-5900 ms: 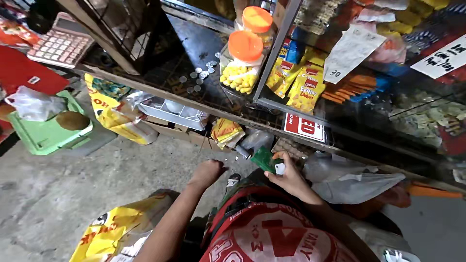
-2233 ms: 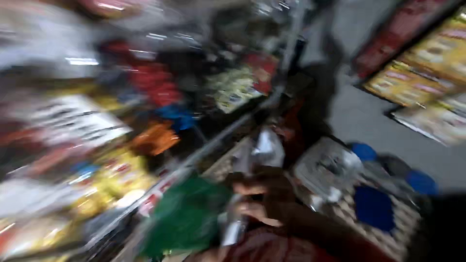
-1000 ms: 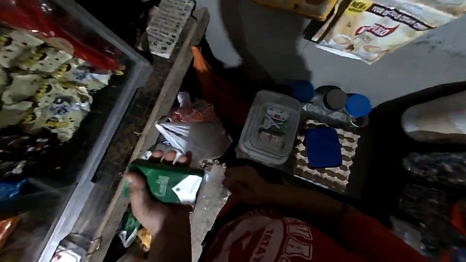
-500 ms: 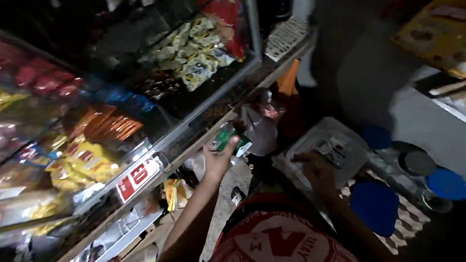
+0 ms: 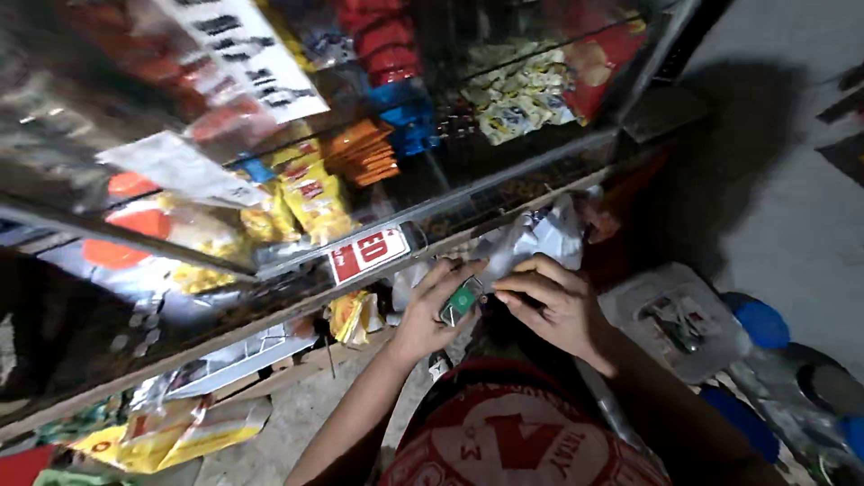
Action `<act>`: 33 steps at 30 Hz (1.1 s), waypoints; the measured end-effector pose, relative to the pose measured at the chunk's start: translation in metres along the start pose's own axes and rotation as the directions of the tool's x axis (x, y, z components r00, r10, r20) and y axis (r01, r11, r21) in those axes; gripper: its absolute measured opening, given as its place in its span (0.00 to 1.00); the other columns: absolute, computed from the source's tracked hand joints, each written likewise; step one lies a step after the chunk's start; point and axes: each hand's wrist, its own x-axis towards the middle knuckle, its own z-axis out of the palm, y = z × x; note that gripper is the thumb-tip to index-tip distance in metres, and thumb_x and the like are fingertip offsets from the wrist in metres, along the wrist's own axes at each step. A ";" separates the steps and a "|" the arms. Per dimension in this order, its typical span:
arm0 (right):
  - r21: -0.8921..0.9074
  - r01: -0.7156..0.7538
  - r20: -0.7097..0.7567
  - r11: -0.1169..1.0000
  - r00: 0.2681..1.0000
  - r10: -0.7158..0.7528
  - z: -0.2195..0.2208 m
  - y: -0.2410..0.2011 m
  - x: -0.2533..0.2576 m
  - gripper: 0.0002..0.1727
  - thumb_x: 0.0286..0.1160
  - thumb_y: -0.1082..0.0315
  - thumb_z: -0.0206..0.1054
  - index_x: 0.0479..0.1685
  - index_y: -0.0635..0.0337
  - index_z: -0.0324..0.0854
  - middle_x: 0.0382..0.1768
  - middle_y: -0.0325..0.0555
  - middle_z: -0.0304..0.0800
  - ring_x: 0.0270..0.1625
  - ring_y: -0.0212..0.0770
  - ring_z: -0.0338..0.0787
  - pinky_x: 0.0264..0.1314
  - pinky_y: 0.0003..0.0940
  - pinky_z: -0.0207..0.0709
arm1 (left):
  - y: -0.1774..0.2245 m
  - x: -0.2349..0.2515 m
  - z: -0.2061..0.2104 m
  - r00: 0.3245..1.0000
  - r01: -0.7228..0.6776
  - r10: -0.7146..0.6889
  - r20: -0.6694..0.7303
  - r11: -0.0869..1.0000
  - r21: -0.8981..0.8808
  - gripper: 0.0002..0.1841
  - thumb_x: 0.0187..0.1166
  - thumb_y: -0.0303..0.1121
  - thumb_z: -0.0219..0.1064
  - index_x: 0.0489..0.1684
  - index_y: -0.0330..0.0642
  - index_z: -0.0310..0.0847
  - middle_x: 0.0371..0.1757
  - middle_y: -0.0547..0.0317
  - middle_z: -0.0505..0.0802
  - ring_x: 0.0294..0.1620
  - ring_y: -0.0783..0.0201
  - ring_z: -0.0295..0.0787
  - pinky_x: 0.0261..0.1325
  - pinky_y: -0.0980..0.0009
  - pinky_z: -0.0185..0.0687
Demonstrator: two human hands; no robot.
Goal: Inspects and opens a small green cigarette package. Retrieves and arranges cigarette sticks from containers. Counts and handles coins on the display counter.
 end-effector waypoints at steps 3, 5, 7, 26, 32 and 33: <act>0.013 0.008 0.064 1.000 0.998 -0.009 0.033 -0.020 0.008 0.09 0.81 0.63 0.69 0.47 0.57 0.93 0.42 0.48 0.94 0.42 0.31 0.92 0.45 0.22 0.85 | -0.003 -0.024 -0.022 0.999 0.054 -0.054 -0.010 0.999 -0.007 0.23 0.71 0.29 0.70 0.67 0.33 0.84 0.53 0.45 0.91 0.54 0.67 0.88 0.63 0.74 0.83; -0.006 -0.027 0.106 1.000 0.994 0.028 0.049 -0.033 0.011 0.11 0.81 0.60 0.69 0.48 0.56 0.92 0.43 0.47 0.94 0.41 0.31 0.92 0.42 0.24 0.85 | -0.005 -0.040 -0.034 0.996 0.082 -0.083 -0.037 0.996 -0.036 0.25 0.72 0.28 0.69 0.71 0.32 0.79 0.57 0.44 0.91 0.57 0.66 0.89 0.65 0.71 0.84; -0.002 -0.125 0.169 0.992 0.978 0.123 0.065 -0.050 0.011 0.20 0.76 0.51 0.72 0.53 0.58 0.90 0.45 0.49 0.93 0.36 0.35 0.88 0.35 0.30 0.82 | -0.007 -0.056 -0.039 0.984 0.120 -0.124 -0.130 0.992 -0.039 0.31 0.73 0.35 0.71 0.78 0.34 0.72 0.61 0.44 0.89 0.59 0.66 0.88 0.66 0.69 0.83; 0.024 -0.187 0.391 0.982 0.906 0.163 0.083 -0.068 0.004 0.19 0.84 0.54 0.65 0.60 0.56 0.89 0.52 0.46 0.95 0.50 0.37 0.94 0.52 0.37 0.88 | -0.027 -0.099 -0.074 0.985 0.128 -0.170 -0.023 0.816 -0.564 0.17 0.73 0.36 0.78 0.58 0.45 0.88 0.56 0.71 0.95 0.57 0.75 0.91 0.65 0.71 0.88; -0.232 0.090 0.390 0.969 0.921 0.008 0.063 -0.074 0.011 0.11 0.82 0.57 0.66 0.43 0.50 0.94 0.40 0.45 0.96 0.40 0.45 0.95 0.37 0.41 0.87 | -0.028 -0.096 -0.071 0.992 0.126 -0.117 0.048 0.898 -0.422 0.15 0.73 0.36 0.78 0.52 0.37 0.90 0.50 0.62 0.95 0.55 0.73 0.90 0.65 0.71 0.86; -0.252 0.131 0.414 0.959 0.910 -0.016 0.061 -0.074 0.012 0.12 0.82 0.57 0.66 0.42 0.50 0.93 0.39 0.45 0.95 0.39 0.46 0.95 0.36 0.41 0.87 | -0.026 -0.095 -0.071 0.992 0.128 -0.113 0.062 0.909 -0.397 0.14 0.74 0.36 0.77 0.52 0.38 0.90 0.50 0.61 0.95 0.55 0.74 0.90 0.65 0.71 0.86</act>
